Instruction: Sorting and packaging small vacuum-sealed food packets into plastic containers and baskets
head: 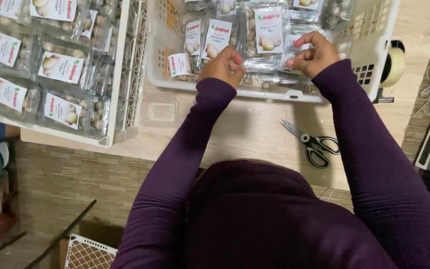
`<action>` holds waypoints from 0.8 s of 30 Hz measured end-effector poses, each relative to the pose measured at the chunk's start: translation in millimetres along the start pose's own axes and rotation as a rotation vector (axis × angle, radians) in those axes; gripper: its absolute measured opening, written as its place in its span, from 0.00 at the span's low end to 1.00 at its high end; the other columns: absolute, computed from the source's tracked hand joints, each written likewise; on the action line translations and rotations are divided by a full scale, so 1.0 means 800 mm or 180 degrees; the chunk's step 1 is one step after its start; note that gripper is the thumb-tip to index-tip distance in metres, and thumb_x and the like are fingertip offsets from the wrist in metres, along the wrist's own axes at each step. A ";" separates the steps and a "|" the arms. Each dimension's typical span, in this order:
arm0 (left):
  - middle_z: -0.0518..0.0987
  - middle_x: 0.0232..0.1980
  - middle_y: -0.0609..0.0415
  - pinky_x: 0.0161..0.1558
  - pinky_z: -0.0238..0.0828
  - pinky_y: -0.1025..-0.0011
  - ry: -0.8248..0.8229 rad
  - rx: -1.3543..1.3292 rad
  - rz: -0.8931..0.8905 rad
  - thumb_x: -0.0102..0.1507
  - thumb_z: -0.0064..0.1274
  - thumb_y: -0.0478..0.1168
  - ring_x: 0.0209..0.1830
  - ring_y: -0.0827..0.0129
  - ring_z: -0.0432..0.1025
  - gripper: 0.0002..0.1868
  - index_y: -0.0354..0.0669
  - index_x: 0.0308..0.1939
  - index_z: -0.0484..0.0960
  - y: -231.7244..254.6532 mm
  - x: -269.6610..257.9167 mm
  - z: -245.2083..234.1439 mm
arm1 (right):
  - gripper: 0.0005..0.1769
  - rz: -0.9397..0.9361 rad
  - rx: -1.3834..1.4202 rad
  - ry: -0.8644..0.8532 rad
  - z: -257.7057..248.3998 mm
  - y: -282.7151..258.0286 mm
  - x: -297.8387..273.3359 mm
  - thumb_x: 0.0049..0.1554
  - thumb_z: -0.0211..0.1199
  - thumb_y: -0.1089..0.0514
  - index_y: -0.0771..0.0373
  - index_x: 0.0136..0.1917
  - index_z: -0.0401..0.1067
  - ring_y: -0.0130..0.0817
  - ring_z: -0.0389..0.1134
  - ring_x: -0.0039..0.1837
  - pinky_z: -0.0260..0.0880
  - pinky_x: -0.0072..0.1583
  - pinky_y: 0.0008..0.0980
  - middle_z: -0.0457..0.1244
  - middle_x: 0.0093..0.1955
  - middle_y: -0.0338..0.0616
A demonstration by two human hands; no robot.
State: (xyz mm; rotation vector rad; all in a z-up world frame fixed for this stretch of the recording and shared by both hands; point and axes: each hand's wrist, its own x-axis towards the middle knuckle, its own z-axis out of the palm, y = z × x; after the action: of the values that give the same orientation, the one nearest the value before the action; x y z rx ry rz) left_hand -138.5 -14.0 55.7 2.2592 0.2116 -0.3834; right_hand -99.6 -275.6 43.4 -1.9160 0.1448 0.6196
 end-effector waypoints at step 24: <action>0.85 0.30 0.74 0.40 0.67 0.61 0.0539 0.0551 0.0309 0.61 0.51 0.47 0.42 0.62 0.72 0.07 0.72 0.36 0.83 -0.020 0.002 0.028 | 0.21 -0.0245 0.0139 0.0185 0.014 -0.001 0.006 0.61 0.69 0.67 0.55 0.58 0.59 0.28 0.70 0.41 0.75 0.48 0.30 0.66 0.37 0.37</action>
State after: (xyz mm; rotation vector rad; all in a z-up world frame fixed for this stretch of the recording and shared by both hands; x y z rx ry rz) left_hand -146.0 -20.8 30.0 2.4640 0.1601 -0.1641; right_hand -99.3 -264.3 38.1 -1.8891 0.1199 0.5057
